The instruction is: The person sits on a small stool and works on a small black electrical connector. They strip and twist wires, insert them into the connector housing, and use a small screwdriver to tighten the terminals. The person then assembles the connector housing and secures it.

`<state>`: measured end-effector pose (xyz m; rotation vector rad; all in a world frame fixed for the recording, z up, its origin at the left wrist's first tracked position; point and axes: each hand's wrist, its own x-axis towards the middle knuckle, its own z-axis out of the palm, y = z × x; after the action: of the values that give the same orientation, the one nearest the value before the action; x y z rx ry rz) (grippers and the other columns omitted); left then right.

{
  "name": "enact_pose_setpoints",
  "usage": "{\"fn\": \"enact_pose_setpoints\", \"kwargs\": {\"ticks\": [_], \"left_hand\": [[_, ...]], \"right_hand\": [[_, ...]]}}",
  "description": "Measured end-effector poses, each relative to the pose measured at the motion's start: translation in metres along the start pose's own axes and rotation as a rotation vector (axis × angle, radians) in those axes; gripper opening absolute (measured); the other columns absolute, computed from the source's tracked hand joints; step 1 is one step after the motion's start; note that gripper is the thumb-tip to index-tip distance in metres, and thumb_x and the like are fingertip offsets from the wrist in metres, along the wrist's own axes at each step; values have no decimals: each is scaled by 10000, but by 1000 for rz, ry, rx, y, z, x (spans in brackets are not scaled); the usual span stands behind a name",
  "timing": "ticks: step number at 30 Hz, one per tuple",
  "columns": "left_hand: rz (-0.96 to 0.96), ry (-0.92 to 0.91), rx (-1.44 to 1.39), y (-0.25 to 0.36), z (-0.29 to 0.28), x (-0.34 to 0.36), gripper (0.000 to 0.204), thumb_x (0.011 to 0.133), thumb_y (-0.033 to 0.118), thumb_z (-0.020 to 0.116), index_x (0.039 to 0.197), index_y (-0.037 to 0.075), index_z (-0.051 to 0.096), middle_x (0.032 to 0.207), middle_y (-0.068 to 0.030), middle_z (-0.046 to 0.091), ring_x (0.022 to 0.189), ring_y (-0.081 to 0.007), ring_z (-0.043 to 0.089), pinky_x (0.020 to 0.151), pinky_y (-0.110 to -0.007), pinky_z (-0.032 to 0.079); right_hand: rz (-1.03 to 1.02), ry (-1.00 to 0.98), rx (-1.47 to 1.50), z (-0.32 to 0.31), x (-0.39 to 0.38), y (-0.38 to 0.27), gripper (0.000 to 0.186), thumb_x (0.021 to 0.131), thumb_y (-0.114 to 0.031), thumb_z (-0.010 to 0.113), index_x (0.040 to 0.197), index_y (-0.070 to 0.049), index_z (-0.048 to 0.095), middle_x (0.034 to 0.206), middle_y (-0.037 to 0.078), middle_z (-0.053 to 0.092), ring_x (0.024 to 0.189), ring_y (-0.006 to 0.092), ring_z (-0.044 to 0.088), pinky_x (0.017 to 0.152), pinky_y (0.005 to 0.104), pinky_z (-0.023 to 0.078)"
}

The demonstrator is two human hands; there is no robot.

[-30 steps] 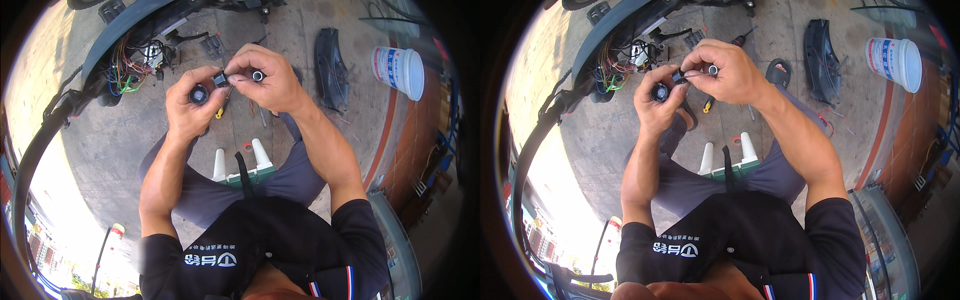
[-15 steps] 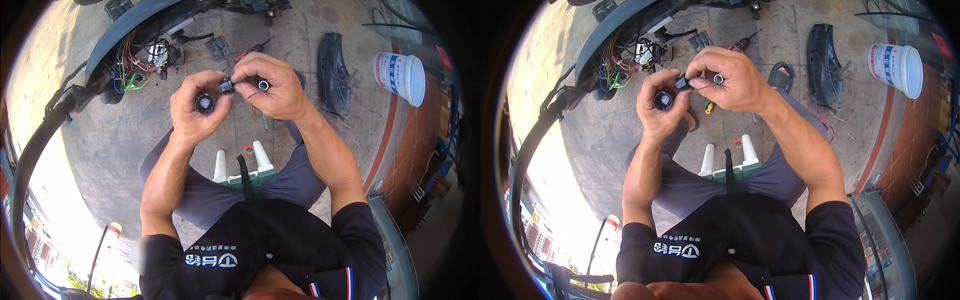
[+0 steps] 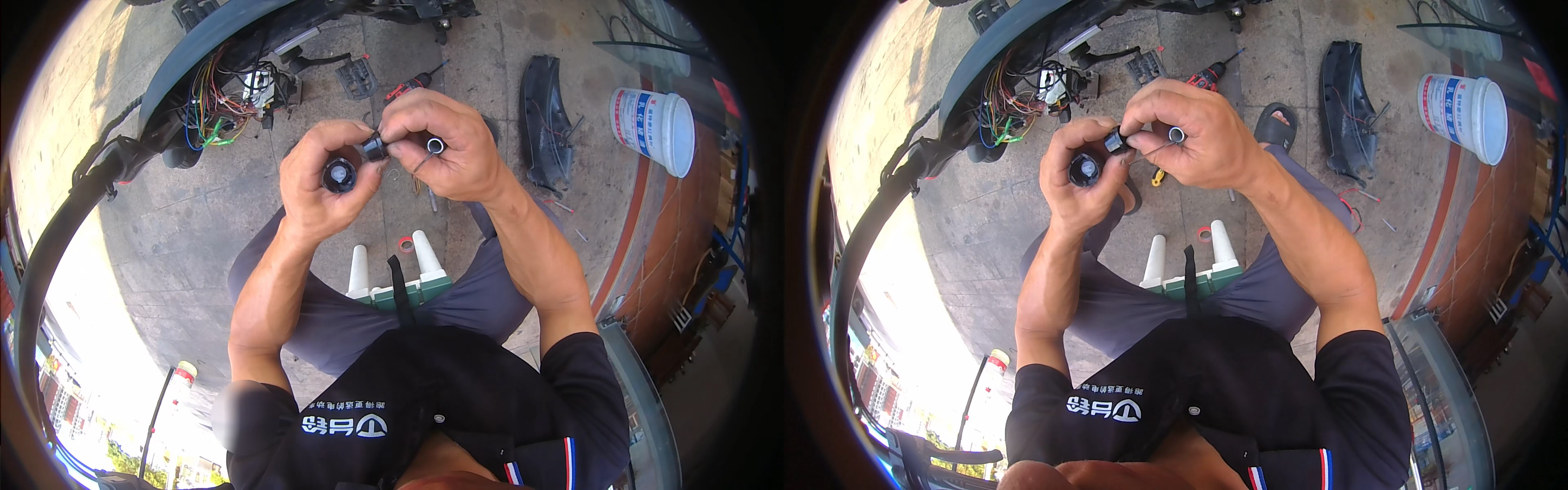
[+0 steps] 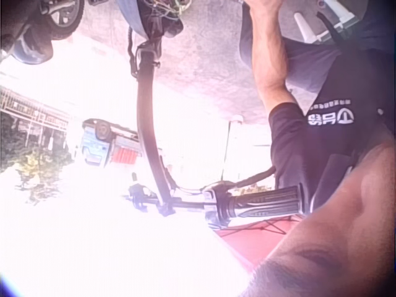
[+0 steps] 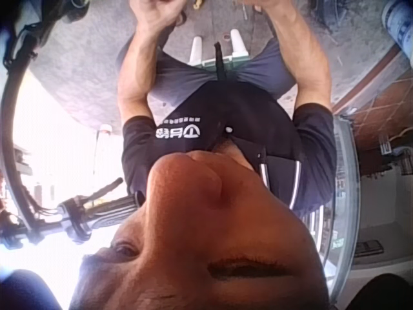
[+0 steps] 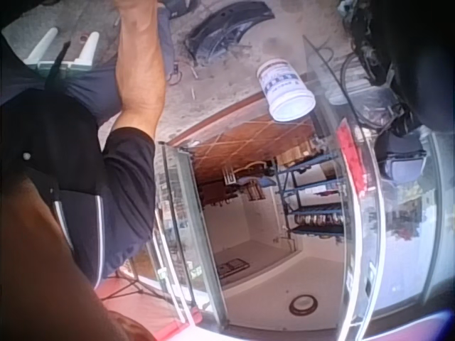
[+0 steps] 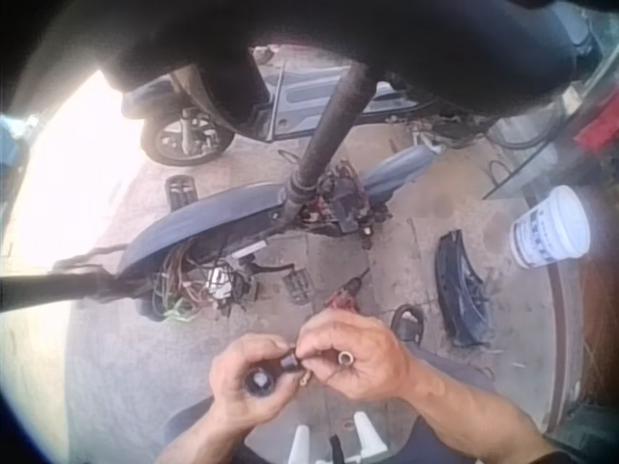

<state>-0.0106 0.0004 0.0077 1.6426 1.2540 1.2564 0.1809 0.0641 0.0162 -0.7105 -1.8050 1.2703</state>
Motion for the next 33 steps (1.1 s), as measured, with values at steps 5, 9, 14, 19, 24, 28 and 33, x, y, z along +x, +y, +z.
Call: {"fn": "enact_pose_setpoints", "kwargs": {"ticks": [5, 9, 14, 19, 24, 28, 33], "left_hand": [[-30, 71, -71, 0, 7, -2, 374, 738, -58, 768, 1061, 16, 593, 1009, -91, 668, 703, -86, 612, 609, -221, 495], [-9, 92, -44, -1, 7, 1, 359, 710, -22, 793, 1012, 28, 605, 932, -85, 678, 637, -104, 624, 563, -238, 493], [-16, 60, 21, 3, 5, 4, 351, 715, 4, 799, 1006, 32, 604, 883, -72, 673, 650, -113, 628, 571, -244, 495], [-99, 131, 35, 9, 13, 6, 304, 720, 30, 793, 969, 46, 620, 844, -58, 669, 663, -119, 631, 586, -252, 498], [-58, 141, 93, 11, 14, 13, 298, 696, 29, 777, 952, 51, 626, 828, -71, 660, 660, -151, 634, 586, -275, 501], [-5, 166, 135, 11, 17, 18, 302, 678, 26, 765, 948, 48, 630, 822, -79, 647, 670, -184, 632, 600, -295, 508], [102, 209, 130, 9, 18, 24, 304, 660, 15, 752, 937, 39, 629, 847, -91, 644, 732, -232, 636, 645, -320, 518]], "right_hand": [[-6, -2, 10, 1, 1, -1, 195, 781, 62, 699, 937, -46, 658, 925, 62, 662, 780, 178, 648, 656, 290, 517], [-30, -2, 0, 0, 1, -1, 197, 782, 64, 699, 940, -45, 658, 932, 64, 663, 784, 181, 648, 664, 293, 519], [67, -6, 107, 0, -3, 4, 183, 813, 48, 690, 971, -40, 658, 919, 48, 665, 791, 142, 632, 685, 288, 511], [242, 12, 316, 5, -6, 16, 124, 895, -28, 659, 1019, -29, 667, 881, -12, 645, 762, 66, 561, 641, 246, 465], [456, -29, 590, -4, -7, 14, 155, 945, -105, 644, 1065, -10, 665, 810, -23, 619, 689, 41, 515, 598, 208, 423], [477, -14, 628, -3, -7, 14, 187, 959, -138, 646, 1094, -10, 653, 783, -20, 607, 647, 31, 499, 560, 191, 400], [500, 6, 793, 1, -7, 18, 190, 965, -140, 640, 1105, -11, 635, 790, -10, 609, 622, 35, 500, 515, 195, 380]]}}
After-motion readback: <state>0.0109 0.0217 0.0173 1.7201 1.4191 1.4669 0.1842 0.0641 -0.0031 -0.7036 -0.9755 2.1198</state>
